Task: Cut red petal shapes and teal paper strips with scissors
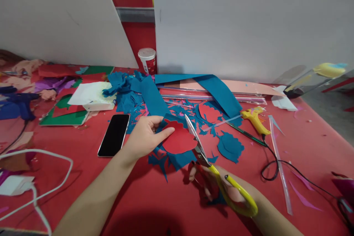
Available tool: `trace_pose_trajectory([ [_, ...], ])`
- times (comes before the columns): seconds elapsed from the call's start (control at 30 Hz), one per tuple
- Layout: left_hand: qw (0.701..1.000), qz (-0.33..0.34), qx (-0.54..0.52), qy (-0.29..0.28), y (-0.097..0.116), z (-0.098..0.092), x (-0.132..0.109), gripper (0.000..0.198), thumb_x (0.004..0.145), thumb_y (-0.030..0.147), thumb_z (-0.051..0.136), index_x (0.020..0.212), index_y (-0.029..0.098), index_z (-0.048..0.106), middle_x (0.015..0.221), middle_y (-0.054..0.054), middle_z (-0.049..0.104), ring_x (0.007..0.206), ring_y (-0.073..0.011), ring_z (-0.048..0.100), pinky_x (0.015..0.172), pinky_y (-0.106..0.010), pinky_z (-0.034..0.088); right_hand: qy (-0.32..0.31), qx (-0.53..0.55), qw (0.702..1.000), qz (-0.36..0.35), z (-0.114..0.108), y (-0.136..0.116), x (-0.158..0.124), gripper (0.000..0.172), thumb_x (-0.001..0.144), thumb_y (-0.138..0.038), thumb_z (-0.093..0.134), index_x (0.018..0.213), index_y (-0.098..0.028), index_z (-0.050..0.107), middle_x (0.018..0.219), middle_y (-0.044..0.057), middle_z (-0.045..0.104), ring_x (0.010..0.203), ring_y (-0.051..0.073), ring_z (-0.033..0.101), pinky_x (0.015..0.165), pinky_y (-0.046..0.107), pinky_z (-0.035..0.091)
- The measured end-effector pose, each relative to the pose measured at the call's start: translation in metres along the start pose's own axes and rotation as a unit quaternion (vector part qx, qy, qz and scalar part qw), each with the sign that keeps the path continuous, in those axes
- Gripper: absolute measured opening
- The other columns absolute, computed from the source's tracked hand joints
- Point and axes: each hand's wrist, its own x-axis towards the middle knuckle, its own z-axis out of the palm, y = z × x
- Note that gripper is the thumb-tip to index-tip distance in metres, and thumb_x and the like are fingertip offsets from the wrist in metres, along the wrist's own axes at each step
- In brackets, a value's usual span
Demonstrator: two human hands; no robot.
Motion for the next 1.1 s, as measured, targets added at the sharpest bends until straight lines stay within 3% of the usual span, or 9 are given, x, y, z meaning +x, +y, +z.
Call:
trace_pose_trajectory([
  [0.2,1.0,0.001,0.014,-0.001,-0.001,0.003,-0.001,0.017,0.069,0.03,0.059,0.065,0.013,0.06,0.055,0.002,0.054,0.049,-0.0085,0.046,0.044,-0.019,0.037,-0.012,-0.037,0.999,-0.036,-0.002,0.011,0.005,0.084,0.06,-0.067,0.054,0.125,-0.019,0.036,0.119,0.015,0.04,0.07,0.012,0.053,0.06,0.027,0.047],
  [0.47,0.999,0.021,-0.023,0.023,0.007,0.008,-0.005,0.012,0.068,0.024,0.059,0.062,0.014,0.059,0.054,0.004,0.054,0.046,-0.0059,0.041,0.043,-0.018,0.036,-0.023,-0.009,0.999,-0.043,0.0,0.02,0.009,0.094,0.051,-0.068,0.06,0.127,-0.019,0.034,0.122,0.015,0.037,0.098,0.023,0.046,0.068,0.031,0.048],
  [0.8,0.998,0.029,-0.023,0.044,0.003,0.009,-0.007,0.013,0.064,0.026,0.064,0.072,0.016,0.067,0.052,0.002,0.056,0.044,-0.0091,0.043,0.039,-0.02,0.033,-0.054,-0.002,0.999,0.003,0.004,0.001,0.007,0.089,0.052,-0.07,0.058,0.12,-0.014,0.042,0.114,0.016,0.043,0.072,0.015,0.052,0.062,0.029,0.044],
  [0.97,0.999,0.02,-0.01,0.036,0.004,0.011,-0.008,0.011,0.067,0.026,0.062,0.069,0.016,0.066,0.055,0.002,0.057,0.047,-0.0086,0.045,0.043,-0.02,0.037,-0.009,-0.006,0.998,-0.058,0.01,0.014,0.016,0.086,0.056,-0.079,0.039,0.11,-0.013,0.049,0.096,0.012,0.05,0.06,0.01,0.043,0.05,0.024,0.039],
  [1.1,0.999,0.015,-0.027,0.04,0.004,0.014,-0.009,0.011,0.067,0.026,0.062,0.067,0.015,0.064,0.058,0.001,0.057,0.053,-0.0095,0.048,0.048,-0.02,0.04,0.021,-0.007,0.994,-0.105,0.013,0.023,0.021,0.089,0.056,-0.084,0.027,0.109,-0.016,0.049,0.091,0.01,0.05,0.061,0.012,0.04,0.042,0.021,0.032],
])
